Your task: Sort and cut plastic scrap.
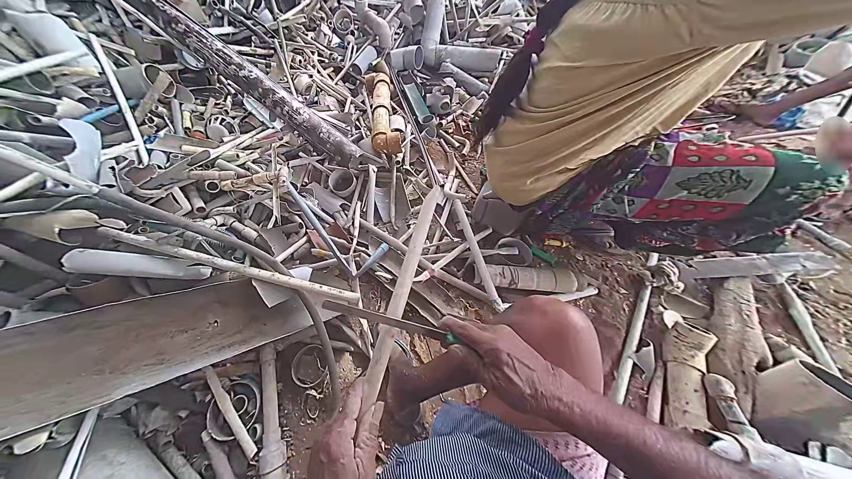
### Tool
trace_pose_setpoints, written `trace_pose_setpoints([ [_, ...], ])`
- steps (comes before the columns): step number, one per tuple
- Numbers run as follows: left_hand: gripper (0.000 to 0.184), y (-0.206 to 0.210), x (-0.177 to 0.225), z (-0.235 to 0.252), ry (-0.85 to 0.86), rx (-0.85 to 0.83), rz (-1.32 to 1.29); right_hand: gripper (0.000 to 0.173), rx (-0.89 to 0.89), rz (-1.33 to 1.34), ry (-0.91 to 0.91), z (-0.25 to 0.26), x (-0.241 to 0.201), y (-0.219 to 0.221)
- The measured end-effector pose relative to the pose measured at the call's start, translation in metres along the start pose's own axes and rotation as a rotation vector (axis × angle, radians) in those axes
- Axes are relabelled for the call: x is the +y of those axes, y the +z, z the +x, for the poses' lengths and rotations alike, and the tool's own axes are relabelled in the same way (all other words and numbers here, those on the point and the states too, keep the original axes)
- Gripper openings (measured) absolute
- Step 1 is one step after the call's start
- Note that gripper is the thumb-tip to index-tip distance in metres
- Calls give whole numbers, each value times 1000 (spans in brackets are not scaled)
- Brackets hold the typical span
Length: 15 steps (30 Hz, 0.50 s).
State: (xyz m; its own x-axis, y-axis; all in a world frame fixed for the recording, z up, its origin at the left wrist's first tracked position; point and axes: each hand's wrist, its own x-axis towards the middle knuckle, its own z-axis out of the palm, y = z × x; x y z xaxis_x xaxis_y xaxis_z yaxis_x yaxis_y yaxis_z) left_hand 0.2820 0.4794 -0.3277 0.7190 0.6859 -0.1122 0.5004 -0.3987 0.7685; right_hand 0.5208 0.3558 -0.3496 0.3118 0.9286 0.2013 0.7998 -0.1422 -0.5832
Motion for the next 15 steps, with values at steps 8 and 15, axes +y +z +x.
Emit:
trace_pose_setpoints([
  [8,39,8,3,0,38,101,186,41,43,18,5,-5,-7,19],
  [15,37,8,12,-2,86,175,299,42,114,38,71,0,6,11],
])
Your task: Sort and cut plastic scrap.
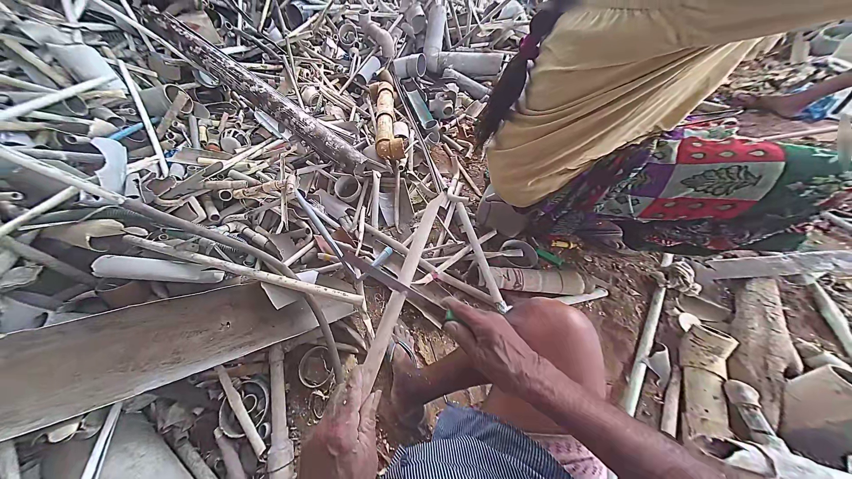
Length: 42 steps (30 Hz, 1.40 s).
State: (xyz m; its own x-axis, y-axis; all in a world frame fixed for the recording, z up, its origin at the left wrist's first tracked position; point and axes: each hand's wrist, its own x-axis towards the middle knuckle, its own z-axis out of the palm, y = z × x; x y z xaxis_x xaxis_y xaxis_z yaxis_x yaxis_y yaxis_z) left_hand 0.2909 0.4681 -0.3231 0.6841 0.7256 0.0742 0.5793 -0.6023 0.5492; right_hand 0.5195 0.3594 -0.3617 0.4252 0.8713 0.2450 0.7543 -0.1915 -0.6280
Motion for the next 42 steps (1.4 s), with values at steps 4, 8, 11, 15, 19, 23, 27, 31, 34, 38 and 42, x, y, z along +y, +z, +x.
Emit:
trace_pose_setpoints([
  [4,36,-1,-1,-1,34,37,61,43,8,72,55,0,4,0],
  [8,38,1,-2,-2,40,11,85,41,-17,43,25,0,1,3],
  [11,38,3,-6,-1,61,40,120,42,-59,83,18,-4,-8,8],
  [15,35,2,-8,-1,66,92,160,42,-56,118,165,8,-1,3],
  [19,36,1,-8,0,37,57,108,39,-67,93,25,-2,-16,15],
  [23,40,-7,-8,0,-86,-71,-84,42,-10,90,110,10,1,9],
  [27,41,-11,-6,4,-194,-172,-271,37,-37,4,-56,-2,-19,17],
  [31,37,-16,-10,3,-267,-242,-378,43,-33,55,187,26,8,-4],
  [34,39,-9,-9,5,-235,-225,-375,36,-124,-45,-36,0,-35,17],
  [38,37,-13,-16,-1,-261,-241,-419,43,-59,33,152,26,1,-7],
  [42,26,-9,-15,6,-412,-347,-854,41,-91,85,189,24,-3,-2],
])
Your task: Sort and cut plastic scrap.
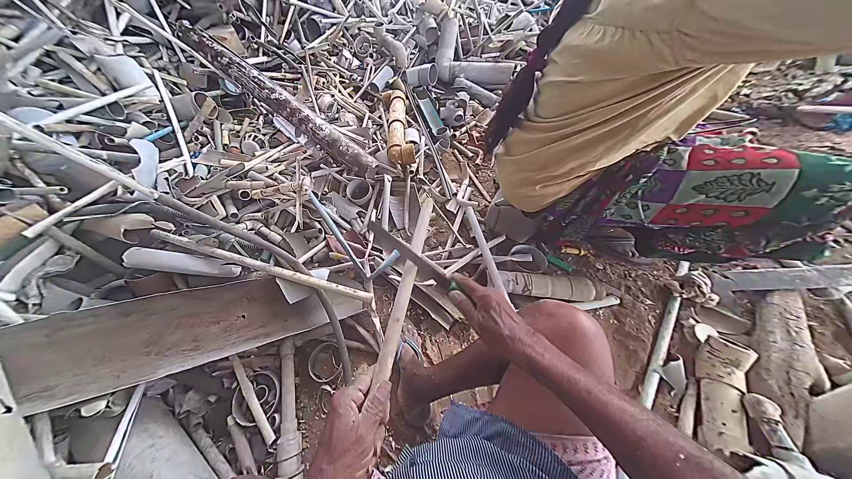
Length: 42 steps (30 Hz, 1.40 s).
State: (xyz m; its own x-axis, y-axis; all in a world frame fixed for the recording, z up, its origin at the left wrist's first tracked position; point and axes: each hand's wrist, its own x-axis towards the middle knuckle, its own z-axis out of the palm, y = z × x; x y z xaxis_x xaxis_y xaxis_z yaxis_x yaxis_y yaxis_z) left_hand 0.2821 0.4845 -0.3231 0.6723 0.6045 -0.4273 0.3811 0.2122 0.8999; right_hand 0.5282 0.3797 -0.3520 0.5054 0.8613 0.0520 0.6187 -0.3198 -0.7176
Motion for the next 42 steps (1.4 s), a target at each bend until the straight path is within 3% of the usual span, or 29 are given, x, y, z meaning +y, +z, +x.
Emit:
trace_pose_setpoints([
  [2,23,-3,-4,5,-49,-17,-106,37,-94,-56,-161,-32,-20,28],
  [4,23,-10,-8,5,-61,-61,-151,37,-78,-102,-202,-32,-17,27],
  [7,23,-12,-11,0,-106,-136,-238,43,14,-40,58,10,20,-11],
  [9,23,-10,-9,4,-125,-169,-307,44,43,-28,119,19,23,-18],
  [14,26,-13,-16,12,-158,-168,-426,39,-50,-81,-214,-33,-9,39],
  [19,26,-13,-18,8,-162,-232,-443,43,31,-34,136,30,35,-21],
  [25,24,-13,-30,17,-171,-205,-407,38,-174,-90,-175,-37,-11,39],
  [31,29,-14,-36,15,-163,-316,-464,45,-21,-89,113,32,38,-20],
  [35,28,-11,-43,21,-196,-274,-483,40,-106,-95,-41,-17,13,32],
  [37,27,-13,-49,22,-220,-272,-456,41,-183,-118,-37,-19,15,31],
  [40,26,-11,-56,16,-229,-287,-395,43,-167,-177,220,27,59,-7],
  [42,24,-9,-57,17,-161,-300,-325,44,-64,-189,359,53,82,-36],
])
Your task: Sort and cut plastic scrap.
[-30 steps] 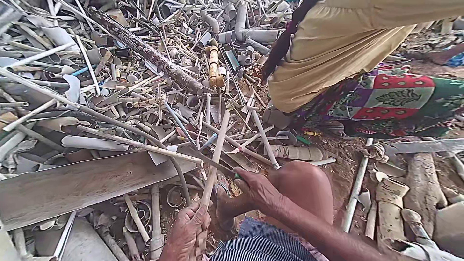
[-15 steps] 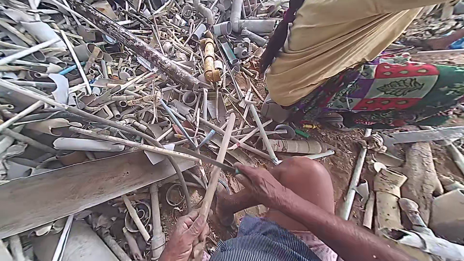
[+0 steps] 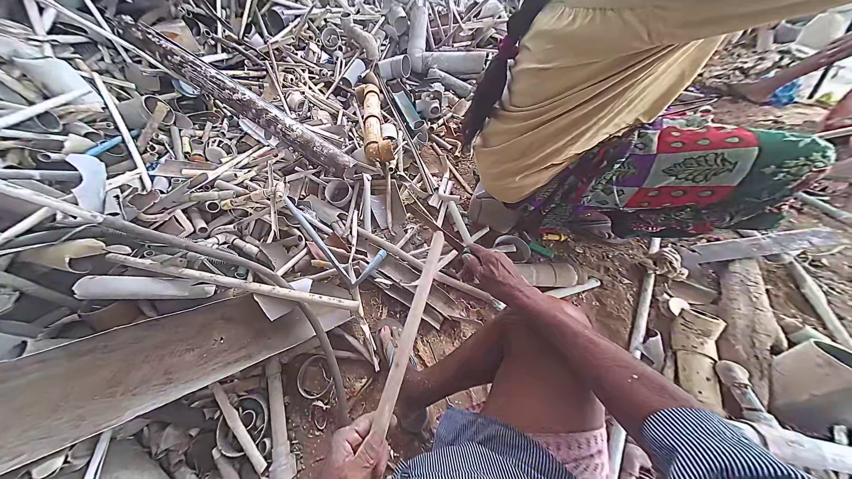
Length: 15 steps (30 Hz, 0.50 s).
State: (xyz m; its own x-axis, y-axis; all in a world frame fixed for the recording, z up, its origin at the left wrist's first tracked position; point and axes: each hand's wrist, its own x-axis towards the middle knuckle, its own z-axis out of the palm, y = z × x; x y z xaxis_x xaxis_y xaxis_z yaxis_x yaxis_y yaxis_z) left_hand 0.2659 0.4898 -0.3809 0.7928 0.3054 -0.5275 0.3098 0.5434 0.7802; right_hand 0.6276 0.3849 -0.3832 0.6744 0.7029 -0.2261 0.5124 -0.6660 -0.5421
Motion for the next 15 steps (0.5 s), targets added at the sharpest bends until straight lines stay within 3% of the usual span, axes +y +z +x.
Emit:
trace_pose_setpoints([
  [2,23,0,3,-2,27,41,49,44,138,94,-21,-8,1,-5],
  [5,22,-1,2,-4,16,115,58,48,247,167,-223,-49,-18,18],
  [9,22,0,5,-4,14,97,53,35,236,-59,-640,-106,-41,72],
  [11,20,0,7,-5,28,112,72,35,197,-160,-717,-113,-47,81],
  [13,20,3,7,-7,42,152,88,33,189,-204,-598,-86,-43,65],
  [15,22,4,1,-9,22,155,87,39,37,-217,-248,-39,-31,26],
])
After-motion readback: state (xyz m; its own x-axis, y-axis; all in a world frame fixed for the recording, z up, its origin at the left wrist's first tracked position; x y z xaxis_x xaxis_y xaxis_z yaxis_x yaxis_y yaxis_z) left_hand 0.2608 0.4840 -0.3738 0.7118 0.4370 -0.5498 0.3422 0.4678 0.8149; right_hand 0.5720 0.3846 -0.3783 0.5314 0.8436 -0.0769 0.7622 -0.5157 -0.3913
